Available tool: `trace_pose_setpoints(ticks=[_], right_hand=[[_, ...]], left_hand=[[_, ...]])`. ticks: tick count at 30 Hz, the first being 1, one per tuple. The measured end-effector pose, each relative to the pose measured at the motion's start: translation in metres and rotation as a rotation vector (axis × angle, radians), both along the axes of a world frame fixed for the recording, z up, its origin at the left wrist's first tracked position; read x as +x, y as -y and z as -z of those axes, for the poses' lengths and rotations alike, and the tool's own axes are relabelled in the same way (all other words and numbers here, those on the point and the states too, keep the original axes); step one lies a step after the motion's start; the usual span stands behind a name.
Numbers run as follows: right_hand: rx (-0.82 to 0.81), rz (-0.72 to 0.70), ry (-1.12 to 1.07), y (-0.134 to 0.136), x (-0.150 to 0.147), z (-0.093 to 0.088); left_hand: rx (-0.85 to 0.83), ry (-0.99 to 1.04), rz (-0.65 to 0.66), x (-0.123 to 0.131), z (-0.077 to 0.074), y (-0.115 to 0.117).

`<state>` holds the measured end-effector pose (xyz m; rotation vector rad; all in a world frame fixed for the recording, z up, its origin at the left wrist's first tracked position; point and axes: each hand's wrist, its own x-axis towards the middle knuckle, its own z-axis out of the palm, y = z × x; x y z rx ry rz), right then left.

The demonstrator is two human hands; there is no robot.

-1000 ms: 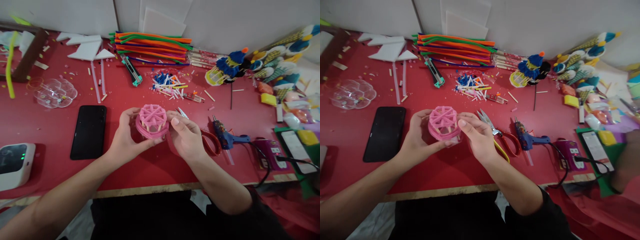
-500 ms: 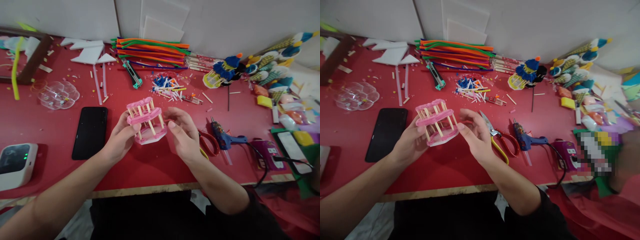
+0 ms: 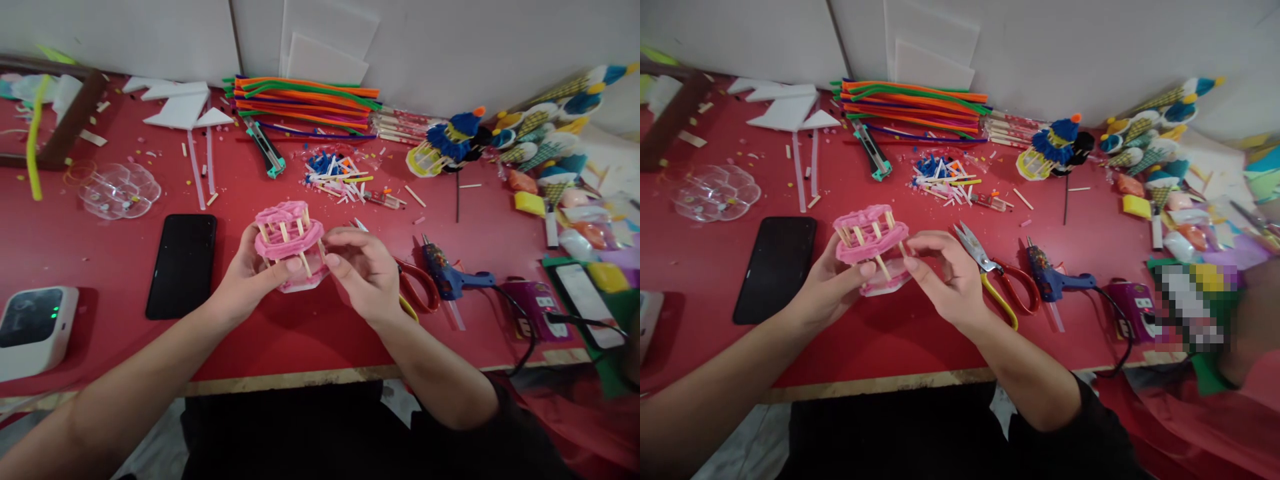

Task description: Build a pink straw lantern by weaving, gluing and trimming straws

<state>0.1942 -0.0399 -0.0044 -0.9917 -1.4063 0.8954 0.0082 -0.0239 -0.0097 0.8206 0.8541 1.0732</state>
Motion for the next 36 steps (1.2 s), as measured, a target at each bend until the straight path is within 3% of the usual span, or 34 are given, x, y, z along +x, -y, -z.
trace_pose_setpoints(ticks=[5, 12, 15, 21, 24, 28, 32, 36], right_hand=[[0.1, -0.142, 0.204, 0.001, 0.005, -0.005], [0.049, -0.099, 0.177, 0.001, 0.003, -0.003], [-0.008, 0.01, 0.194, 0.001, 0.004, -0.004], [-0.05, 0.16, 0.357, -0.005, 0.009, 0.0], [-0.066, 0.123, 0.586, -0.012, 0.009, 0.009], [-0.032, 0.08, 0.691, -0.015, 0.011, 0.013], [-0.005, 0.215, 0.647, -0.004, 0.017, 0.002], [-0.077, 0.193, 0.52, 0.008, 0.016, -0.009]], left_hand=[[-0.032, 0.011, -0.067, 0.001, -0.005, -0.002], [-0.077, -0.036, -0.085, 0.003, -0.006, -0.003], [-0.107, -0.015, -0.101, 0.002, -0.004, -0.005], [0.067, 0.055, -0.261, -0.003, -0.001, -0.016], [0.146, 0.043, -0.314, -0.005, 0.0, -0.02], [0.148, 0.02, -0.334, -0.009, 0.004, -0.025], [0.157, 0.02, -0.324, -0.012, 0.007, -0.028], [0.115, 0.026, -0.3, -0.012, 0.001, -0.026]])
